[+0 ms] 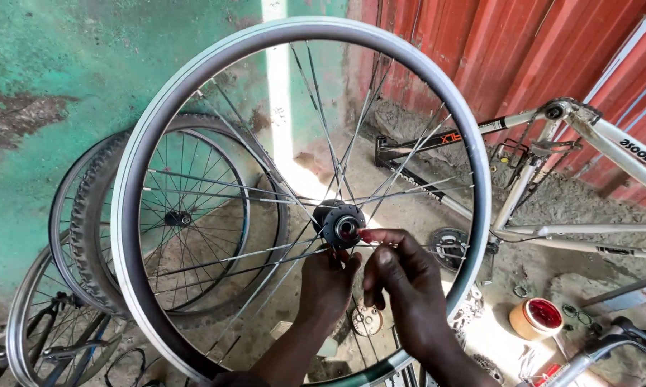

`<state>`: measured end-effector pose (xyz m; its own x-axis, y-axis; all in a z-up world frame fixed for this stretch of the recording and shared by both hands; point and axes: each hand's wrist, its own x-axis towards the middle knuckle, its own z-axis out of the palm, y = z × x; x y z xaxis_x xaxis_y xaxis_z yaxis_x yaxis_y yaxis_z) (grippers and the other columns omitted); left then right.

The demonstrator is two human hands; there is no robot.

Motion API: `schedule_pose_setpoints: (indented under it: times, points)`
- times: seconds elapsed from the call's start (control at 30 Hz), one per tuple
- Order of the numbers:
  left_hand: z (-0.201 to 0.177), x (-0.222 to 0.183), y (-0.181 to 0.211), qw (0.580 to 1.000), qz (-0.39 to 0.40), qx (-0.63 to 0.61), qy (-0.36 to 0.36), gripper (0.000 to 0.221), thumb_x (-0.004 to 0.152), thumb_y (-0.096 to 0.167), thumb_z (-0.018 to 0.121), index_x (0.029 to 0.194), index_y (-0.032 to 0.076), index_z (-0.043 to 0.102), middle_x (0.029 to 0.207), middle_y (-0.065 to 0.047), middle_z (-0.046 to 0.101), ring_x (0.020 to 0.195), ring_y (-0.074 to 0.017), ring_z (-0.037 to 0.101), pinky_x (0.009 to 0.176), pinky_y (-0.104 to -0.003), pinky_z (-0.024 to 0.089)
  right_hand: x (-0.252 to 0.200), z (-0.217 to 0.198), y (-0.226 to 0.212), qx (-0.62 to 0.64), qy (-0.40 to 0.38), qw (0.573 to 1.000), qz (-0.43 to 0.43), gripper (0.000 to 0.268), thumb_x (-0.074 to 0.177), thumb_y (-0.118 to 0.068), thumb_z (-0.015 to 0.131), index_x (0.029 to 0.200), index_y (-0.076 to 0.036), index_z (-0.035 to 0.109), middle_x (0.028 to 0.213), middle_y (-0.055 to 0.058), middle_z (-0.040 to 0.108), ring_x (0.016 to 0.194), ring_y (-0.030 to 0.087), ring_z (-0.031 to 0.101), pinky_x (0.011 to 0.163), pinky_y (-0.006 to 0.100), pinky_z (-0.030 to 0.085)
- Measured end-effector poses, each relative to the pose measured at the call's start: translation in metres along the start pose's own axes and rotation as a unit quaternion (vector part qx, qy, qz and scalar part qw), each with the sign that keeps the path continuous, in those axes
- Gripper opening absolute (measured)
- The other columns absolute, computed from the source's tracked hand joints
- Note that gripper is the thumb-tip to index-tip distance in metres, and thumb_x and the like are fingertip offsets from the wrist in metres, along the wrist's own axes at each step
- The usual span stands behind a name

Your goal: Applying grease and installing ball bearings into a bicycle wheel hub.

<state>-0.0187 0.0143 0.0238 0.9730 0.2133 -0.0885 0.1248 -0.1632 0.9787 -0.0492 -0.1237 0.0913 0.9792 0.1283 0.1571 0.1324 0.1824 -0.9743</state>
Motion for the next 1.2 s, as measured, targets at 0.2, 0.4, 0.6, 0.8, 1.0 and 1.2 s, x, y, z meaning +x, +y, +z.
schedule_pose_setpoints:
  times: [0.2,0.4,0.6,0.8,1.0,1.2]
  points:
    - [0.006,0.002,0.009,0.991,-0.035,-0.125,-0.017,0.022,0.093,0.01,0.069,0.075,-0.002,0.065,0.055,-0.007,0.053,0.042,-0.0144,0.039,0.041,-0.033,0.034,-0.008,0.016,-0.004,0.048,-0.027,0.998,0.009,0.058,0.096,-0.037,0.056,0.141,-0.001,0.061,0.066,0.008,0.061,0.053,0.017,0.054,0.048,0.033,0.044]
    - [0.013,-0.005,0.013,0.955,-0.09,-0.281,-0.036,0.022,0.097,0.005,0.061,0.077,-0.004,0.062,0.048,-0.009,0.048,0.029,-0.0149,0.03,0.026,-0.035,0.024,-0.004,0.015,-0.004,0.078,-0.046,0.996,0.015,0.061,0.096,-0.036,0.057,0.144,0.002,0.057,0.063,0.009,0.065,0.046,0.017,0.055,0.041,0.031,0.042]
    - [0.013,-0.006,0.009,0.958,-0.076,-0.27,-0.051,0.015,0.095,0.004,0.062,0.09,-0.01,0.067,0.059,-0.016,0.062,0.031,-0.0194,0.045,0.025,-0.032,0.036,-0.006,0.015,-0.007,0.081,-0.08,0.993,0.02,0.065,0.097,-0.038,0.056,0.146,0.005,0.054,0.063,0.012,0.07,0.042,0.016,0.059,0.037,0.029,0.04]
    - [0.011,-0.011,0.017,0.968,-0.089,-0.229,-0.051,0.016,0.093,0.003,0.062,0.086,-0.01,0.064,0.054,-0.016,0.057,0.027,-0.0185,0.04,0.022,-0.032,0.033,-0.004,0.014,0.0,0.12,-0.101,0.988,-0.014,0.064,0.099,-0.034,0.056,0.148,0.006,0.05,0.067,0.012,0.071,0.043,0.017,0.062,0.036,0.028,0.043]
    - [0.008,-0.005,0.014,0.992,-0.052,-0.111,0.0,0.017,0.091,0.008,0.067,0.079,-0.004,0.066,0.058,-0.011,0.06,0.039,-0.0174,0.045,0.037,-0.032,0.039,-0.004,0.012,-0.005,0.065,-0.064,0.996,0.022,0.06,0.098,-0.037,0.053,0.145,-0.001,0.058,0.06,0.011,0.067,0.042,0.02,0.059,0.039,0.032,0.044]
    - [0.008,0.003,0.011,0.998,-0.007,0.027,0.06,0.02,0.088,0.013,0.074,0.072,0.003,0.068,0.063,-0.006,0.064,0.053,-0.016,0.051,0.054,-0.032,0.046,0.007,-0.008,-0.007,-0.097,-0.026,0.994,-0.048,0.037,0.097,-0.013,0.06,0.133,-0.003,0.067,0.064,0.007,0.066,0.051,0.013,0.057,0.045,0.025,0.045]
